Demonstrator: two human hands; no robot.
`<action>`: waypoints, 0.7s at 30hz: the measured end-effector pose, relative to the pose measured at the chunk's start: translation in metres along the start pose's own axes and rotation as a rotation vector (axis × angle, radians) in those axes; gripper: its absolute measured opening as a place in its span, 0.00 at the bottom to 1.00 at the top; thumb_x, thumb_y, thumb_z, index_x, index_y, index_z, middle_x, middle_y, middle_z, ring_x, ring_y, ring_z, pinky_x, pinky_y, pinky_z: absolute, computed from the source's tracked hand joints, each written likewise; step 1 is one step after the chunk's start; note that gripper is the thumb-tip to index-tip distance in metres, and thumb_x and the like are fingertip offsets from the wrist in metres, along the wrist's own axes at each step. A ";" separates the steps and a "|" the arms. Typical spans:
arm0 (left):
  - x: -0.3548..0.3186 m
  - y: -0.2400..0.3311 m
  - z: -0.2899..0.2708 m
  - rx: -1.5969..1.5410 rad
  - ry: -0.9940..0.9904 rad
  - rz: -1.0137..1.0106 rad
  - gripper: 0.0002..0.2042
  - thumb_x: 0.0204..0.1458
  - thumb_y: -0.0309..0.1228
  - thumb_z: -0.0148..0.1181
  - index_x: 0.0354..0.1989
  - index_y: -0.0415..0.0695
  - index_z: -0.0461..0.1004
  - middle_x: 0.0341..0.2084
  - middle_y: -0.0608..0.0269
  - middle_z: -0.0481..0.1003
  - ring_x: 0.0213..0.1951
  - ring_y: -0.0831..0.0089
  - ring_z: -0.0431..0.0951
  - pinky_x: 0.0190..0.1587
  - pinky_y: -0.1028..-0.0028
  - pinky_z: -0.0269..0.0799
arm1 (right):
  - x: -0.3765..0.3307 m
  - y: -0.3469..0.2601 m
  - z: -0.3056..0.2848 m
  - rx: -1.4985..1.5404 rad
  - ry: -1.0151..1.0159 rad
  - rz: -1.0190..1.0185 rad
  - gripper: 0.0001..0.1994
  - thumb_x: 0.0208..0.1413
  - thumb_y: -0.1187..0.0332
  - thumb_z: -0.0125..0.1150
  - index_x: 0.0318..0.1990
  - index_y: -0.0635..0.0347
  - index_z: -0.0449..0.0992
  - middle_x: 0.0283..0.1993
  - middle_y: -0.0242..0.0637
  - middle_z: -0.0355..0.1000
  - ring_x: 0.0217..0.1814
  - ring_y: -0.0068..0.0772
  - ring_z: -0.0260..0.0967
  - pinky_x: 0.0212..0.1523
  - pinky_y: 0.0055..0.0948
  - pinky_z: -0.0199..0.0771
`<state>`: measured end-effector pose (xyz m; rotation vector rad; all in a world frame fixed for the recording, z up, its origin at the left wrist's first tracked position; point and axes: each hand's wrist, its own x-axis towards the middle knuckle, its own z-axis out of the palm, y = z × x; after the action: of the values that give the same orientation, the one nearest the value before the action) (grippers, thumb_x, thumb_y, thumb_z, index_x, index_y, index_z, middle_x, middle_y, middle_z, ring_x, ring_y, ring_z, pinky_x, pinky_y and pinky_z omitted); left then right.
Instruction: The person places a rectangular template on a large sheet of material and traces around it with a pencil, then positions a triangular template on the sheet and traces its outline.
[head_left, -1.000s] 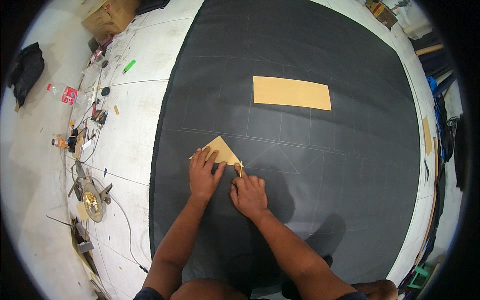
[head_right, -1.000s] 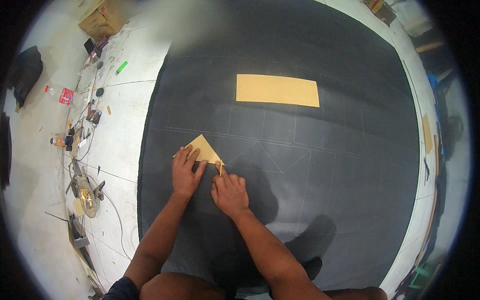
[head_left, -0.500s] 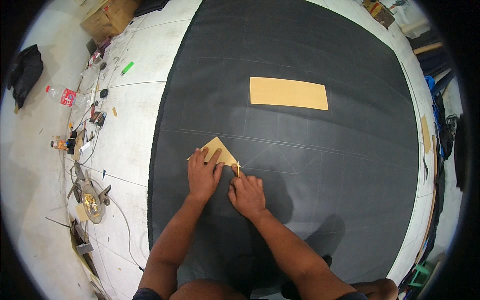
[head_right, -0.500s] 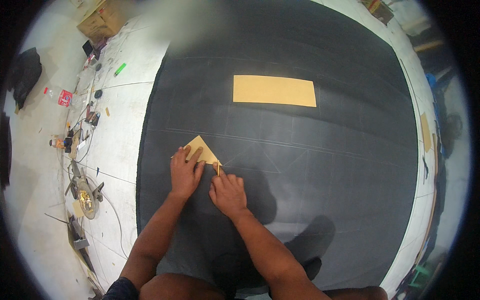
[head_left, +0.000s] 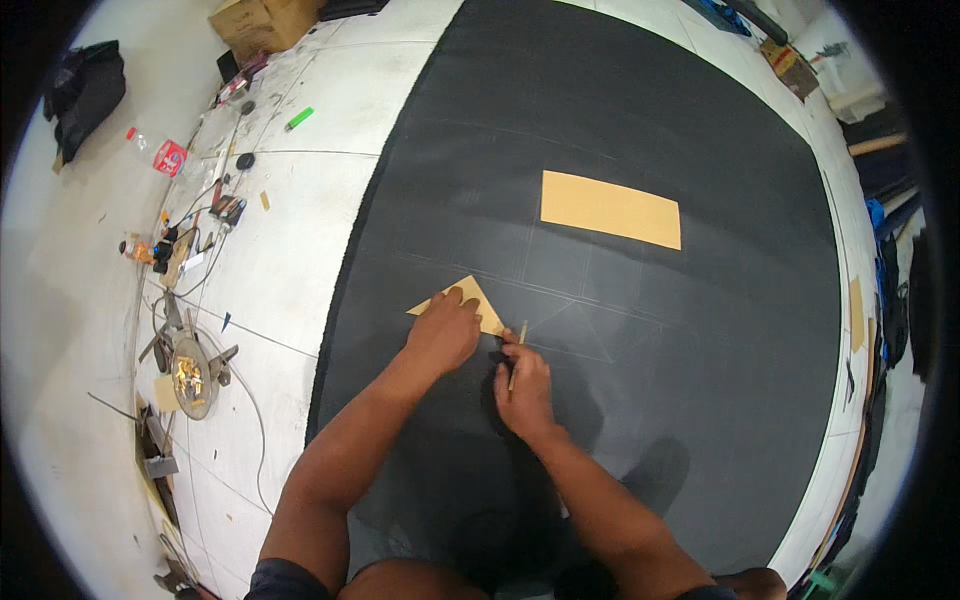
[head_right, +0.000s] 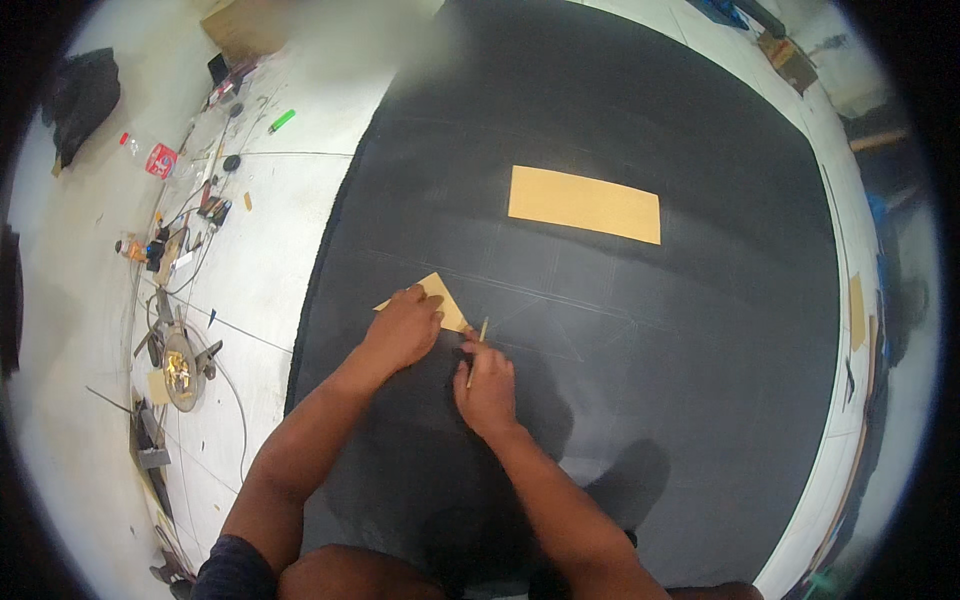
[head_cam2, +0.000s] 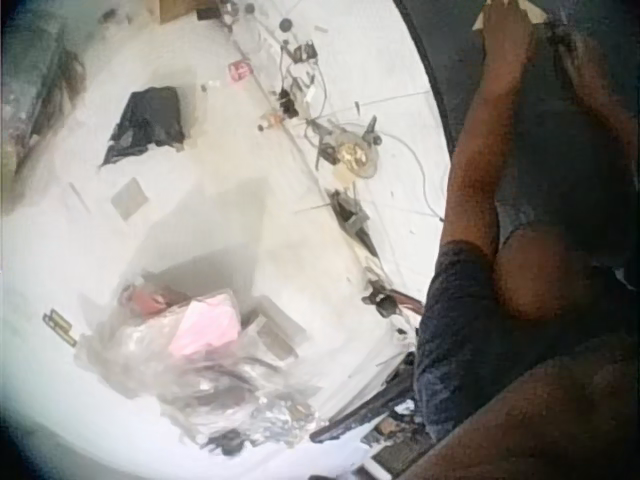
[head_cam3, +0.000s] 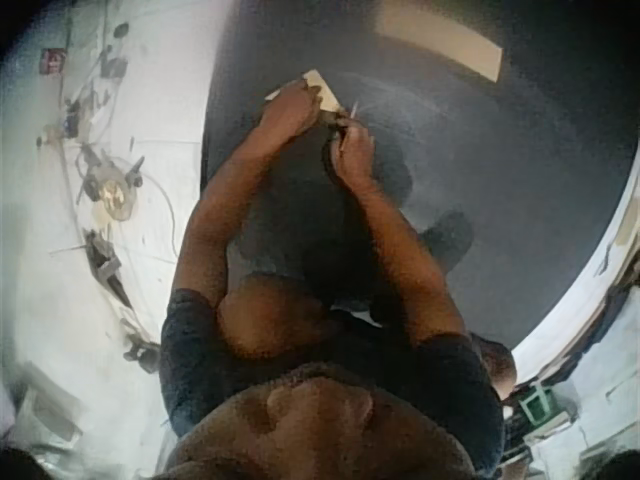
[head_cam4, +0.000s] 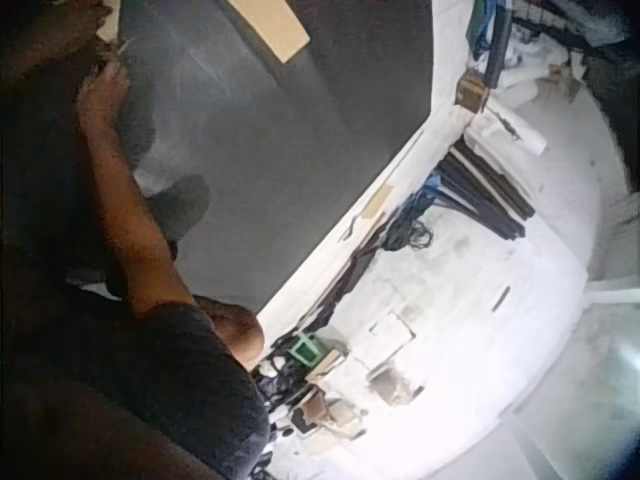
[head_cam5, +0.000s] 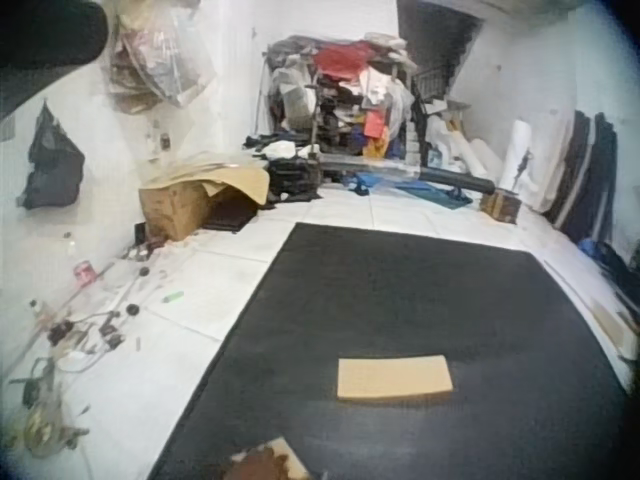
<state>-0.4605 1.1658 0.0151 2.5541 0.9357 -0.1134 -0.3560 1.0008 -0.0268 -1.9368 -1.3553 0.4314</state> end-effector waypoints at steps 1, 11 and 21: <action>0.001 -0.002 -0.004 -0.003 0.017 0.043 0.14 0.61 0.33 0.55 0.48 0.38 0.81 0.49 0.45 0.78 0.52 0.49 0.77 0.56 0.52 0.74 | 0.003 -0.003 -0.002 0.082 0.121 -0.042 0.17 0.67 0.67 0.58 0.60 0.63 0.71 0.56 0.44 0.77 0.50 0.48 0.74 0.56 0.47 0.69; 0.065 -0.037 -0.039 -0.211 -0.537 -0.181 0.27 0.70 0.50 0.40 0.55 0.42 0.82 0.51 0.38 0.79 0.55 0.45 0.79 0.61 0.52 0.69 | 0.040 -0.041 0.008 0.399 -0.061 0.151 0.15 0.72 0.64 0.55 0.52 0.66 0.81 0.51 0.52 0.79 0.53 0.48 0.78 0.56 0.39 0.75; 0.069 -0.043 -0.043 -0.357 -0.666 -0.246 0.29 0.68 0.55 0.45 0.55 0.44 0.83 0.51 0.43 0.81 0.51 0.52 0.81 0.55 0.54 0.72 | 0.081 -0.058 0.047 0.385 -0.259 0.111 0.13 0.68 0.67 0.56 0.51 0.67 0.80 0.51 0.55 0.79 0.53 0.57 0.78 0.57 0.47 0.75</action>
<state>-0.4369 1.2543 0.0237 1.8658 0.8861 -0.7443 -0.3930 1.1024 -0.0064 -1.6791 -1.2154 0.9518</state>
